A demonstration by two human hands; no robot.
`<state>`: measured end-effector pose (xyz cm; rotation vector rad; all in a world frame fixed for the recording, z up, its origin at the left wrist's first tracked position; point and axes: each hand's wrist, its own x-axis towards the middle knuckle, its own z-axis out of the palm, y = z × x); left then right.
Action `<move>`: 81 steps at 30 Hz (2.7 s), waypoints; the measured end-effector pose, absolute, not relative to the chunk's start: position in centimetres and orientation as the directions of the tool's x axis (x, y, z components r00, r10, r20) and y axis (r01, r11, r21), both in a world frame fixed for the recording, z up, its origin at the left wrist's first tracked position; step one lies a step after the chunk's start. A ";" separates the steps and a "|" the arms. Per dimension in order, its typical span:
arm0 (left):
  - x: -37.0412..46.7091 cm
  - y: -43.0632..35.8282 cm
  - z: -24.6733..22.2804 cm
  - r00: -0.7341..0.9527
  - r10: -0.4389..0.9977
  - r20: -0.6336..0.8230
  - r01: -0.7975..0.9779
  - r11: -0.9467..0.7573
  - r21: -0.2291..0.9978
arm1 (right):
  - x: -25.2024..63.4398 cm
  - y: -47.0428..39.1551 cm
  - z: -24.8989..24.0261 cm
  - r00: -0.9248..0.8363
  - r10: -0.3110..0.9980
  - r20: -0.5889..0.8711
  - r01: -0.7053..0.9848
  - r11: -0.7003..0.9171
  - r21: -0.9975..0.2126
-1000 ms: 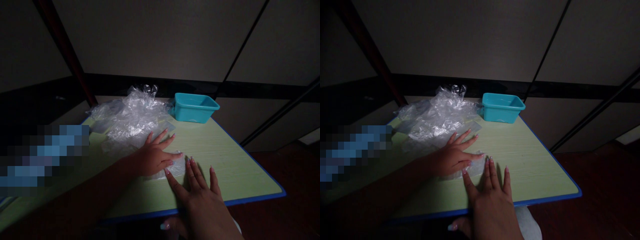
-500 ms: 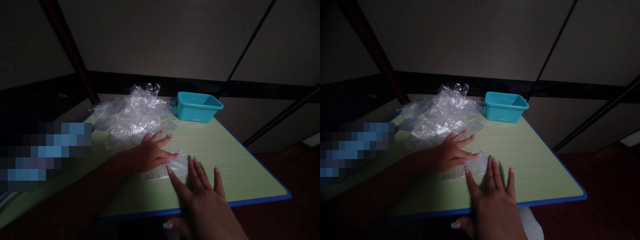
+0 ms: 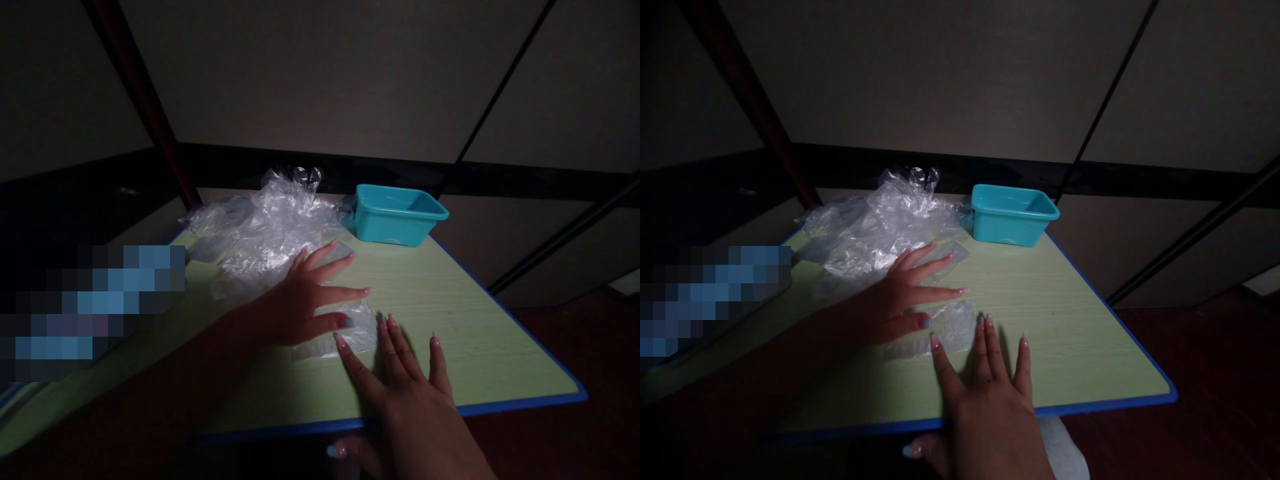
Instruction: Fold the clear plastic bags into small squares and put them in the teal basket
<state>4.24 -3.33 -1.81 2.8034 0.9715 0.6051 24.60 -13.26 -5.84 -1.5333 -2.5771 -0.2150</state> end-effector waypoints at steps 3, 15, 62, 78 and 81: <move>5.3 -4.1 -2.2 0.783 0.578 0.231 0.540 -0.815 0.209 | 24.4 -13.1 -5.1 -0.477 0.874 0.090 0.879 0.476 0.032; 5.7 -3.9 -3.1 0.766 0.617 0.179 0.577 -0.784 0.229 | 24.1 -13.1 -4.3 -0.456 0.890 0.006 0.889 0.455 0.042; 5.8 -2.9 -4.1 0.730 0.676 0.100 0.655 -0.734 0.182 | 26.2 -12.3 -4.1 -0.427 0.899 0.092 0.900 0.433 -0.054; 5.8 -2.8 -4.2 0.722 0.689 0.064 0.667 -0.718 0.199 | 26.5 -12.2 -3.7 -0.364 0.931 0.037 0.932 0.363 0.016; 5.9 -2.8 -4.1 0.719 0.693 0.054 0.670 -0.712 0.210 | 26.6 -12.2 -3.7 -0.359 0.932 0.041 0.933 0.359 0.025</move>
